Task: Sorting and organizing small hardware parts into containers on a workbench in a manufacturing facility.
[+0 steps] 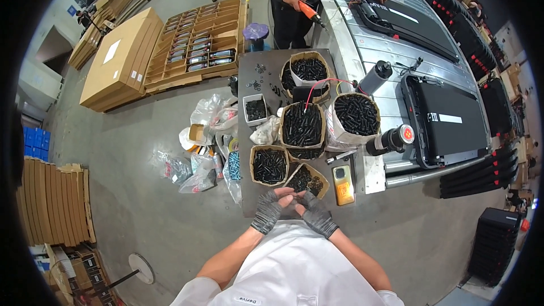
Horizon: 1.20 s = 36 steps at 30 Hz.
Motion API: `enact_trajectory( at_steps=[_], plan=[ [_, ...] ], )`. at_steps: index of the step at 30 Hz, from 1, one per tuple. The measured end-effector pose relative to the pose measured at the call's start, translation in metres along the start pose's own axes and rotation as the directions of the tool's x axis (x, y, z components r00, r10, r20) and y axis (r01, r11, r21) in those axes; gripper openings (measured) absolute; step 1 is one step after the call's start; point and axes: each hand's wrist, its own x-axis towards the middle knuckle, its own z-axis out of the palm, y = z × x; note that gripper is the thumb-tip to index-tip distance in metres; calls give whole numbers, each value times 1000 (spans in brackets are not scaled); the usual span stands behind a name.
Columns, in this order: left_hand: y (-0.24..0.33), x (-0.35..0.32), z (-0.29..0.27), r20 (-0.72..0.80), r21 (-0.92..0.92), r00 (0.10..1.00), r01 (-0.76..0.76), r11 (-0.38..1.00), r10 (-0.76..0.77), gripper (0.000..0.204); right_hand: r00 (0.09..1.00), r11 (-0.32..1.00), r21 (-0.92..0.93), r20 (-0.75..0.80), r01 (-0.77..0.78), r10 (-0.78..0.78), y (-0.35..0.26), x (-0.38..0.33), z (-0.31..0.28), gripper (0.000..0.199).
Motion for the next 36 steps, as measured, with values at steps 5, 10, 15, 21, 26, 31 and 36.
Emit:
enact_trajectory(
  at_steps=[5, 10, 15, 21, 26, 31, 36],
  plan=[
    [26, 20, -4, -37, 414, 907, -368, 832, 420, 18, 961, 959, -194, -142, 208, -238, -10, 38, 1, 21],
    [32, 25, -25, -95, 305, 908, -364, 880, 409, 16, 960, 957, -149, -91, 248, -263, -34, 62, 19, 24],
    [28, 49, -45, -126, 370, 863, -416, 831, 489, 20, 982, 966, 188, -98, 180, -164, -23, 91, 33, 22],
    [26, 52, -71, -203, 399, 886, -314, 862, 417, 28, 994, 993, -44, 24, 112, -111, -44, 130, 44, 24],
    [19, 67, -86, -313, 84, 932, -167, 982, 185, 28, 973, 973, -129, 149, 194, -174, -49, 159, 51, 21],
    [8, 75, -126, -475, 101, 860, -158, 982, 187, 25, 836, 776, -399, 468, 490, -287, -36, 240, 51, 31],
    [9, 33, -166, -584, -146, 811, -97, 985, -7, 19, 911, 645, -651, 206, 401, -358, -45, 361, 27, 28]
  ],
)
